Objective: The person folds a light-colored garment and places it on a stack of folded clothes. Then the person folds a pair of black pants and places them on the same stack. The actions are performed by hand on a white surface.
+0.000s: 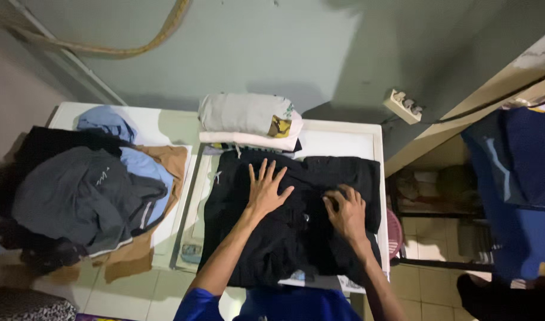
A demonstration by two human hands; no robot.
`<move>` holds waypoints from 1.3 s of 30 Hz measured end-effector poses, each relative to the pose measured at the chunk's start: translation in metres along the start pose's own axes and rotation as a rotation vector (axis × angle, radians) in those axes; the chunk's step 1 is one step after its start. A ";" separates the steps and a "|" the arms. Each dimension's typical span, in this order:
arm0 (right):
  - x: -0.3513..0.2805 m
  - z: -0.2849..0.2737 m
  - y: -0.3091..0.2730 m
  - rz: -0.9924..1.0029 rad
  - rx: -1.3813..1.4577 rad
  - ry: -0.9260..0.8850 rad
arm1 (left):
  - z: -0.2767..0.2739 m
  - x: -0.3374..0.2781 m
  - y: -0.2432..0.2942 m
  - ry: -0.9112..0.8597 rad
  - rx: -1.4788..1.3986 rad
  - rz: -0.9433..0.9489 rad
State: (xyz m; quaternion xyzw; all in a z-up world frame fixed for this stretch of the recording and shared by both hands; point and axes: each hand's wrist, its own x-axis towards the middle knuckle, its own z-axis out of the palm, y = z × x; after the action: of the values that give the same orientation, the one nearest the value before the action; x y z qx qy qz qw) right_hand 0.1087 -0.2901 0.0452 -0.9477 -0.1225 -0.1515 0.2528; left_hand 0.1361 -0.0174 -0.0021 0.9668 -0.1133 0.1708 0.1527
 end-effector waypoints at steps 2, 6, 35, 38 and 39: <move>0.017 0.016 0.004 0.007 0.038 -0.025 | 0.007 0.000 -0.005 -0.083 0.020 -0.051; 0.045 0.044 0.018 -0.042 -0.030 -0.066 | 0.014 0.008 -0.005 -0.350 0.028 -0.183; 0.092 0.051 0.023 -0.051 0.074 -0.077 | 0.019 0.035 -0.014 -0.019 -0.024 -0.014; 0.108 0.062 0.015 -0.233 -0.011 -0.059 | 0.031 0.053 -0.020 -0.034 -0.023 0.074; 0.111 0.064 0.015 -0.220 0.005 -0.108 | 0.034 0.056 -0.022 -0.053 -0.071 0.070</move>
State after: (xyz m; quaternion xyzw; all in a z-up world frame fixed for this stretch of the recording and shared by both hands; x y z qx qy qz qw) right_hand 0.2303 -0.2522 0.0246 -0.9347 -0.2395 -0.1265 0.2300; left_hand 0.2034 -0.0181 -0.0180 0.9604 -0.1569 0.1462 0.1777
